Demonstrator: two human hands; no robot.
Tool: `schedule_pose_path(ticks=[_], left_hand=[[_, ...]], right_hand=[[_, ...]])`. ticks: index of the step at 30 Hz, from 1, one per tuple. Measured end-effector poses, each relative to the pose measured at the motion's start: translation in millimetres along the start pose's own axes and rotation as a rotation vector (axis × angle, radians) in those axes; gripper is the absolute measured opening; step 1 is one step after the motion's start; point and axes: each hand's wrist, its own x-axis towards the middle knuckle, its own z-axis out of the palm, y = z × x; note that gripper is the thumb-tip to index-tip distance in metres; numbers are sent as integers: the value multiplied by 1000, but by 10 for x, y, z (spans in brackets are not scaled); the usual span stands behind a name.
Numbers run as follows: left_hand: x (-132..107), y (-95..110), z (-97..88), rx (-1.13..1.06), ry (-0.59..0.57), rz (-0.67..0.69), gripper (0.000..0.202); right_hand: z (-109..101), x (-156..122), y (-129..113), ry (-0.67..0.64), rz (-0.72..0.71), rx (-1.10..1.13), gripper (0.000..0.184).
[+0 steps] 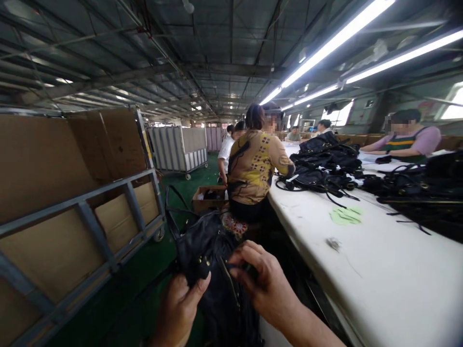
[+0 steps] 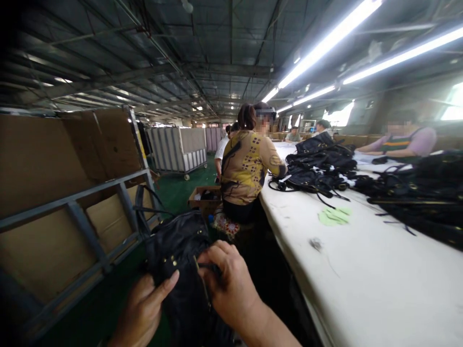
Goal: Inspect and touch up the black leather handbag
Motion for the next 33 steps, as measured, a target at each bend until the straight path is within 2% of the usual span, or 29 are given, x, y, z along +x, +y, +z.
schedule_pose_path(ticks=[3,8,11,14,18,22,25,29,33], left_hand=[[-19,-63,4,59,-120,48,44],[-54,-135,56,-5,-167,38,40],[-61,-168,103,-149,-193,-9,34],[-57,-196,134,-305,-183,-88,33],[-48,-206,130,-369,-132,-200,36],[-38,-192,112,-421,-110,-224,37],[-32,-196,105,-421,-107,-214,36],[-35,-211,108,-413,-104,-225,38],[-42,-227,116,-396,-157,-206,37]], right_hand=[[132,16,12,-36,8,65,12],[197,-7,87,-76,0,37,16],[214,-24,117,-125,-40,-26,19],[239,-42,136,-119,-44,-74,18],[216,-64,189,-39,88,191,17],[122,-90,257,12,204,368,21],[91,-109,251,9,180,290,20],[160,-124,190,-43,88,139,11],[216,-123,169,-49,22,6,13]])
